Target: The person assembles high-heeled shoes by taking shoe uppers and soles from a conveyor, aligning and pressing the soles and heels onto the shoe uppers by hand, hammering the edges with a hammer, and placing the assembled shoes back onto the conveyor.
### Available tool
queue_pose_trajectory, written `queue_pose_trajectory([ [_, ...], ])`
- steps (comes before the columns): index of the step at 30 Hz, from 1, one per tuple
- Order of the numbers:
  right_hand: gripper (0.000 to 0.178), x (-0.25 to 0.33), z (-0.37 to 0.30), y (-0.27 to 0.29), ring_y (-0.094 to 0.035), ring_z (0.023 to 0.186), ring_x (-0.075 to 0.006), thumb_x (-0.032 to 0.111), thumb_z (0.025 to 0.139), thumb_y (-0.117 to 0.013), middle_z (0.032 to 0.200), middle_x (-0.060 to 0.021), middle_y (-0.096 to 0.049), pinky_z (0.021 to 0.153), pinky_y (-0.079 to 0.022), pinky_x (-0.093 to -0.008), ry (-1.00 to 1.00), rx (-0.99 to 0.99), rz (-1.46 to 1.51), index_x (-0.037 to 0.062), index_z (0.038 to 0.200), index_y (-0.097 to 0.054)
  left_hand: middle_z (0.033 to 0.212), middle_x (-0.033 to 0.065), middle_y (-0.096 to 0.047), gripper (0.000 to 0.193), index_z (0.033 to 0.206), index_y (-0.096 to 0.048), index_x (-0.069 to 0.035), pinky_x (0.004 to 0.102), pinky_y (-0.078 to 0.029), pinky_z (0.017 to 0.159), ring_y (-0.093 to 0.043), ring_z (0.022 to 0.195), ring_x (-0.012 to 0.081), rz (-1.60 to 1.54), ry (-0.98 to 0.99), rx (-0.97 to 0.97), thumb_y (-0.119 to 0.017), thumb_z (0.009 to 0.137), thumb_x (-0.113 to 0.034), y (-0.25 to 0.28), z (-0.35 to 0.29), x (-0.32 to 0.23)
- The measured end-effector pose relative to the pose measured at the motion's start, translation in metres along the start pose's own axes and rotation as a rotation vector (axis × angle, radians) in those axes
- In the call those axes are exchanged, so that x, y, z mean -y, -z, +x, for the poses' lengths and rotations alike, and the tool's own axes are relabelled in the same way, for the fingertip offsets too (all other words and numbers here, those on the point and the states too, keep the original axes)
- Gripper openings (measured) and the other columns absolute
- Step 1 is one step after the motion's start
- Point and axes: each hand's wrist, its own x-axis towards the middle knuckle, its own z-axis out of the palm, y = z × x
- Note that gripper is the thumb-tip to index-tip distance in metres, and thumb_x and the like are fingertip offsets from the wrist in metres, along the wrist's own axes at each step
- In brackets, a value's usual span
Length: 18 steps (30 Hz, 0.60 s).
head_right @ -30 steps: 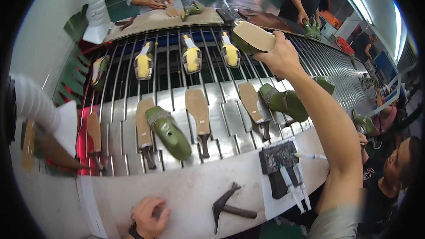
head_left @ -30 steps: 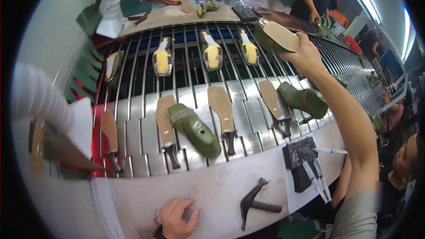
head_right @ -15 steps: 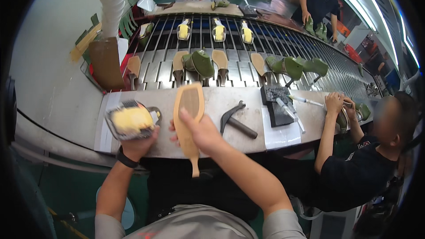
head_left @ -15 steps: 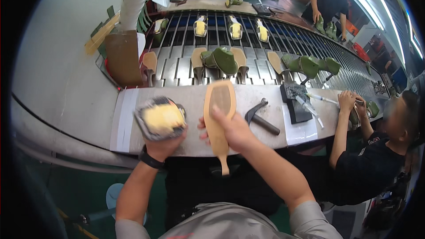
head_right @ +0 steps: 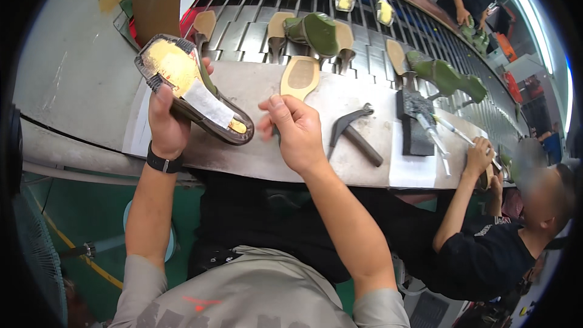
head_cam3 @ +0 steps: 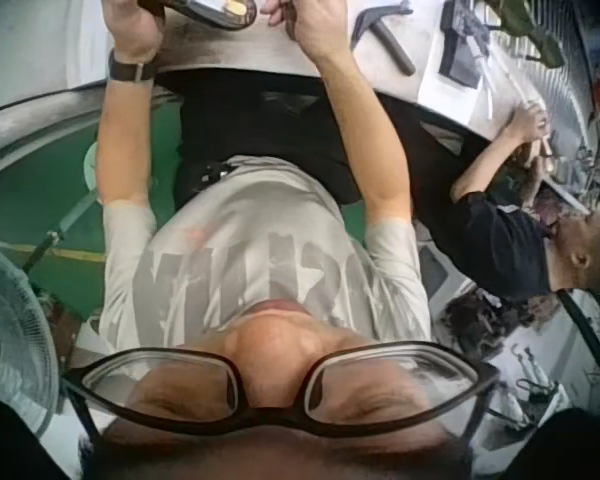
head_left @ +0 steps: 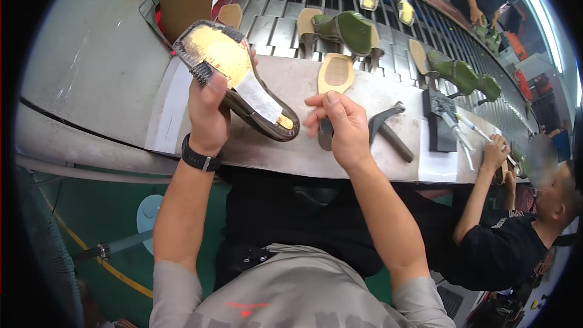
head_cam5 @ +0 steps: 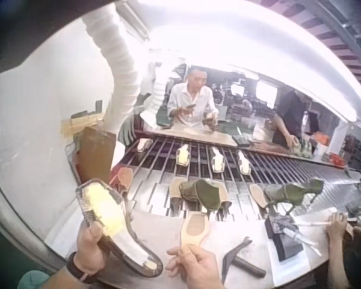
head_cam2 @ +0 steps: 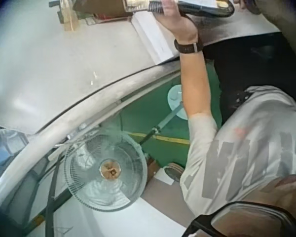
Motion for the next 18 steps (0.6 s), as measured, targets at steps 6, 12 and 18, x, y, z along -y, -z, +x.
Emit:
queue_pose_trajectory([
  [6,0.034,0.003,0.011,0.0,-0.046,0.057,-0.002,0.021,0.105,-0.072,0.063,0.0046,-0.057,0.053,-0.034,-0.0237,-0.255,-0.31,-0.025,-0.0001,0.08,-0.068,0.128,0.0239,-0.07,0.074,0.14,-0.057,0.005,0.0416,-0.058,0.099,-0.071,0.116,0.0311,-0.265,0.168,-0.059,-0.054,0.104,-0.059,-0.003,0.011,0.003],
  [12,0.03,-0.011,-0.009,0.0,-0.041,0.058,-0.0008,0.017,0.102,-0.073,0.063,0.0071,-0.055,0.053,-0.03,-0.024,-0.18,-0.303,-0.208,0.001,0.078,-0.065,0.129,0.0273,-0.07,0.08,0.141,-0.057,0.006,0.0428,-0.059,0.097,-0.072,0.116,0.0337,-0.441,0.336,-0.016,-0.049,0.102,-0.064,-0.005,0.013,0.019],
  [18,0.019,-0.01,-0.009,-0.002,-0.05,0.064,-0.0048,0.014,0.099,-0.075,0.071,0.0018,-0.06,0.06,-0.039,-0.0259,-0.172,-0.309,-0.239,-0.0012,0.093,-0.066,0.134,0.0305,-0.067,0.09,0.152,-0.047,0.005,0.0452,-0.057,0.103,-0.071,0.118,0.0362,-0.364,0.342,0.032,-0.048,0.099,-0.067,-0.005,0.02,0.018],
])
